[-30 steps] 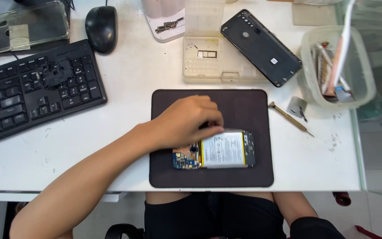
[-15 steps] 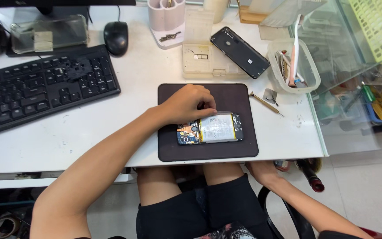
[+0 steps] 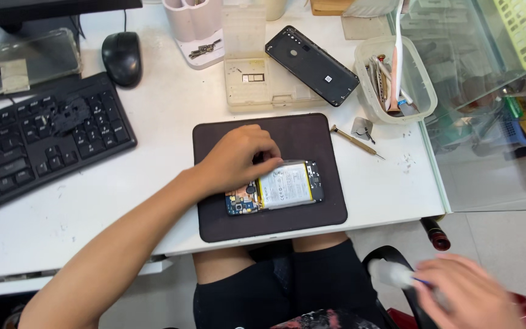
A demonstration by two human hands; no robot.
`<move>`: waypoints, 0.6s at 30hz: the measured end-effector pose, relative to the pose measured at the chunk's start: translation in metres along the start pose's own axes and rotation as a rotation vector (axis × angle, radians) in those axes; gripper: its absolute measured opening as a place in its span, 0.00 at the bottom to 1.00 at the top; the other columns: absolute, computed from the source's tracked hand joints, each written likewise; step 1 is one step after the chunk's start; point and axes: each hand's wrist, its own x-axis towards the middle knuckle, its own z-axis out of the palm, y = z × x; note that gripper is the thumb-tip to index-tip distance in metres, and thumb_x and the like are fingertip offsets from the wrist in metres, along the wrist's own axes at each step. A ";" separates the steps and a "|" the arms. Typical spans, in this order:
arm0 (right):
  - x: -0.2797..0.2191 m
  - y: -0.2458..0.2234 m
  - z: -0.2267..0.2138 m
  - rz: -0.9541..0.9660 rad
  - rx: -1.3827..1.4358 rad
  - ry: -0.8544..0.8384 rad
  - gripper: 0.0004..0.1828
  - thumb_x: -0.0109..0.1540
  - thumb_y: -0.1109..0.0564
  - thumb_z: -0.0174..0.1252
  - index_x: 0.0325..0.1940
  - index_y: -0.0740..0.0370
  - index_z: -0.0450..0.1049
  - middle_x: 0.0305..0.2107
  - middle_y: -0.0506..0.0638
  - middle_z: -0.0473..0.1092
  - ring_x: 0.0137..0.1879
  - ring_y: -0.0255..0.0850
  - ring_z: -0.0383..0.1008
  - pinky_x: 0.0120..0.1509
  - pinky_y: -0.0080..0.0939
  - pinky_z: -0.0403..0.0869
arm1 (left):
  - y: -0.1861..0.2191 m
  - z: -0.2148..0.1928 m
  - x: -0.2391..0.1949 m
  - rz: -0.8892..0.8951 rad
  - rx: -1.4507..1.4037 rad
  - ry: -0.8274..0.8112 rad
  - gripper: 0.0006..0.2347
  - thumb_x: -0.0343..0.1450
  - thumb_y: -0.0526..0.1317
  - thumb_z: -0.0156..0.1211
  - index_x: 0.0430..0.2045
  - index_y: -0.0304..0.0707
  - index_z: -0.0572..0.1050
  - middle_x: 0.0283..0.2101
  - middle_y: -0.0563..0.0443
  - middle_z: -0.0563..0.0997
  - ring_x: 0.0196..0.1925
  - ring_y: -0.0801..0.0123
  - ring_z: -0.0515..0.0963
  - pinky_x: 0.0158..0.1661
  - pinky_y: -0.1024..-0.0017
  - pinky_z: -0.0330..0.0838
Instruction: The person removes a battery from a disassembled mobile phone, applies adhesive to a metal plate, and places the plate over the battery compartment. The person then reattaches internal connectors and sets the phone aside.
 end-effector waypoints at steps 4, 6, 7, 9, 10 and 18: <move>0.035 -0.001 -0.057 0.146 0.093 0.006 0.14 0.47 0.56 0.67 0.37 0.49 0.80 0.38 0.45 0.80 0.40 0.32 0.80 0.76 0.56 0.72 | 0.012 0.005 -0.004 -0.031 0.074 0.035 0.03 0.68 0.36 0.65 0.27 0.36 0.78 0.28 0.50 0.77 0.35 0.61 0.75 0.40 0.65 0.68; 0.068 -0.021 -0.074 0.162 0.128 0.093 0.13 0.48 0.60 0.66 0.36 0.55 0.77 0.39 0.50 0.80 0.43 0.39 0.81 0.75 0.58 0.71 | 0.017 0.004 -0.006 -0.053 0.066 0.031 0.03 0.69 0.35 0.64 0.28 0.36 0.78 0.29 0.50 0.76 0.35 0.62 0.74 0.40 0.66 0.66; 0.089 -0.032 -0.083 0.166 0.141 0.134 0.12 0.48 0.62 0.65 0.35 0.58 0.76 0.39 0.52 0.79 0.45 0.42 0.82 0.74 0.59 0.71 | 0.018 0.003 -0.006 -0.057 0.047 0.030 0.03 0.69 0.35 0.64 0.29 0.37 0.78 0.29 0.51 0.77 0.35 0.63 0.74 0.40 0.66 0.66; 0.139 -0.049 -0.096 0.023 0.197 0.214 0.11 0.52 0.61 0.65 0.37 0.60 0.74 0.38 0.52 0.78 0.48 0.44 0.80 0.71 0.54 0.72 | 0.017 0.002 -0.005 -0.076 0.018 0.037 0.02 0.69 0.36 0.64 0.29 0.37 0.78 0.30 0.52 0.77 0.35 0.64 0.74 0.40 0.66 0.66; 0.163 -0.059 -0.098 0.006 0.234 0.234 0.09 0.53 0.63 0.65 0.36 0.61 0.75 0.34 0.51 0.77 0.45 0.43 0.80 0.70 0.52 0.73 | 0.017 0.002 -0.005 -0.070 0.022 0.029 0.02 0.69 0.36 0.64 0.29 0.37 0.78 0.30 0.52 0.77 0.35 0.64 0.74 0.40 0.66 0.66; 0.272 -0.071 -0.062 -0.082 0.413 0.163 0.07 0.57 0.63 0.67 0.36 0.66 0.76 0.28 0.51 0.76 0.34 0.41 0.80 0.39 0.39 0.75 | 0.020 -0.004 0.002 -0.108 0.030 -0.011 0.03 0.68 0.37 0.65 0.28 0.38 0.79 0.29 0.52 0.78 0.35 0.62 0.75 0.38 0.65 0.67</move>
